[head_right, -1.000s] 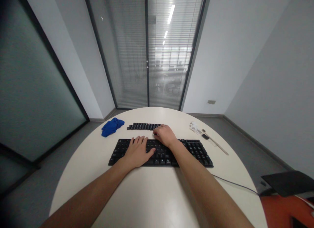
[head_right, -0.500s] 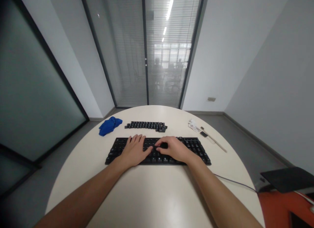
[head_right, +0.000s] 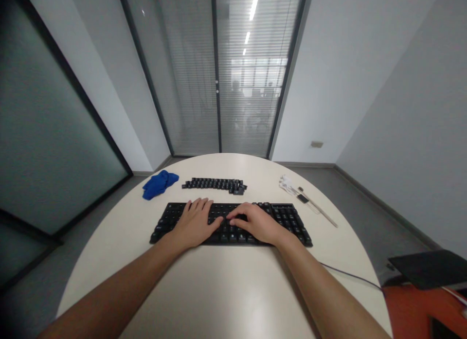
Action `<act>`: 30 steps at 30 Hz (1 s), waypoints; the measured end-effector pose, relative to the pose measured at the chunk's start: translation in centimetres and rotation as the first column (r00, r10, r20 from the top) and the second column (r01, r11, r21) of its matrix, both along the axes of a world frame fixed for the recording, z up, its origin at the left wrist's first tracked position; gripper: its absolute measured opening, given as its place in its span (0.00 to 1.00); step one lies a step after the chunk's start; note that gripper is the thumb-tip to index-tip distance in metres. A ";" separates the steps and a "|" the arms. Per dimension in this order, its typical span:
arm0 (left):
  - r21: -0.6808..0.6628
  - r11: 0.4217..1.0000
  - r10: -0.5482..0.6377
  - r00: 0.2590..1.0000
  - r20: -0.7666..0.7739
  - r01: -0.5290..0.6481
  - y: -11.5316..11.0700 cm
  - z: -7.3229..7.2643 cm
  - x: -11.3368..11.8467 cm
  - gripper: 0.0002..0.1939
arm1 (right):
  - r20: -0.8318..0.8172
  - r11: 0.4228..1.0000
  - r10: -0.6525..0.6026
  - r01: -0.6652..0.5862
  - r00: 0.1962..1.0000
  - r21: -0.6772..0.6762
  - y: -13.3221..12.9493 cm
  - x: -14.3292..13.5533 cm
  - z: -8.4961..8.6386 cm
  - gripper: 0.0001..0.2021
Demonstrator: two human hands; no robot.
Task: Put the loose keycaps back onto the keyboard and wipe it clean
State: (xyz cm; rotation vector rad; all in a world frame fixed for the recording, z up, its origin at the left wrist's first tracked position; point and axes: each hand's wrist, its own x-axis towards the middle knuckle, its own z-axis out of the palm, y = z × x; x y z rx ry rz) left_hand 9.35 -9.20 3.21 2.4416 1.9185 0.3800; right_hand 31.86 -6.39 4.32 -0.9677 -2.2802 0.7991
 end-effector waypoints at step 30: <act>0.029 1.000 -0.010 1.000 0.018 0.009 -0.1 -0.2 0.0 0.32 | 0.010 0.995 0.041 -0.042 0.999 0.094 -0.2 -0.4 -0.3 0.09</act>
